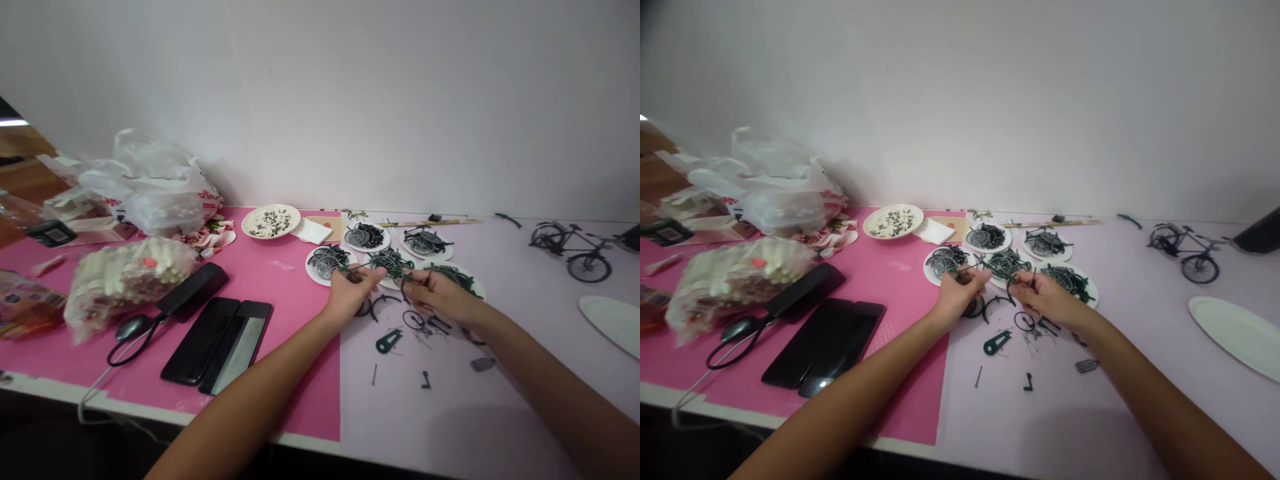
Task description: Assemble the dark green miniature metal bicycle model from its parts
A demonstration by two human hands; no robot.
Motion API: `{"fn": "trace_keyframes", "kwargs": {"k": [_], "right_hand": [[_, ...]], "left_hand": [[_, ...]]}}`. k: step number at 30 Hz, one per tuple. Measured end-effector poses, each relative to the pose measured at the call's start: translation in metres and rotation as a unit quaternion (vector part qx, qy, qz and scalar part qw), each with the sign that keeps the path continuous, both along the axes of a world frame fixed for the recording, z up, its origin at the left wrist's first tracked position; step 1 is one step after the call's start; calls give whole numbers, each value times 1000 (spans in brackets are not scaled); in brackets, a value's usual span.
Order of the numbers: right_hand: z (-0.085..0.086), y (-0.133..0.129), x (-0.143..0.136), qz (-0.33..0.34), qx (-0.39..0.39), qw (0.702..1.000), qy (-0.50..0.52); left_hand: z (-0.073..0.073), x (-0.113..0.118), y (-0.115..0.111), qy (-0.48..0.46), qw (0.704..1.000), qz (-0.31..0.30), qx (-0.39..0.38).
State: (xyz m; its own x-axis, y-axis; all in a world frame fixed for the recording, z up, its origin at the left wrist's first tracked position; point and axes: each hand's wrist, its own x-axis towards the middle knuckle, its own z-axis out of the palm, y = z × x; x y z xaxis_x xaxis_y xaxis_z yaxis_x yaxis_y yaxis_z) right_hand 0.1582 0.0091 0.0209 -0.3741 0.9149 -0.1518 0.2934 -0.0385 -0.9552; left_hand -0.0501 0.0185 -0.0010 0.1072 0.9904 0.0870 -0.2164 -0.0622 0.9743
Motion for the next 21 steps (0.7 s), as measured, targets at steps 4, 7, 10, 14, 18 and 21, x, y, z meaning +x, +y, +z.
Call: {"fn": "trace_keyframes", "kwargs": {"k": [4,7,10,14,18,21], "right_hand": [[-3,-11,4,-5,-10,1000,-6],[-2,-14,7,11,-27,1000,11],[-4,-13,7,14,-26,999,36],[-10,-12,8,14,-14,999,50],[-17,-11,7,29,-23,998,43],[-19,-12,3,33,-27,998,52]], "left_hand": [[2,2,-4,3,999,-42,-15],[6,3,-7,2,998,-55,-23],[10,2,-8,-2,998,-58,-30],[12,0,-8,3,997,-73,-22],[9,-1,-8,34,994,-102,-9],[8,0,-10,54,991,-119,-13]]}}
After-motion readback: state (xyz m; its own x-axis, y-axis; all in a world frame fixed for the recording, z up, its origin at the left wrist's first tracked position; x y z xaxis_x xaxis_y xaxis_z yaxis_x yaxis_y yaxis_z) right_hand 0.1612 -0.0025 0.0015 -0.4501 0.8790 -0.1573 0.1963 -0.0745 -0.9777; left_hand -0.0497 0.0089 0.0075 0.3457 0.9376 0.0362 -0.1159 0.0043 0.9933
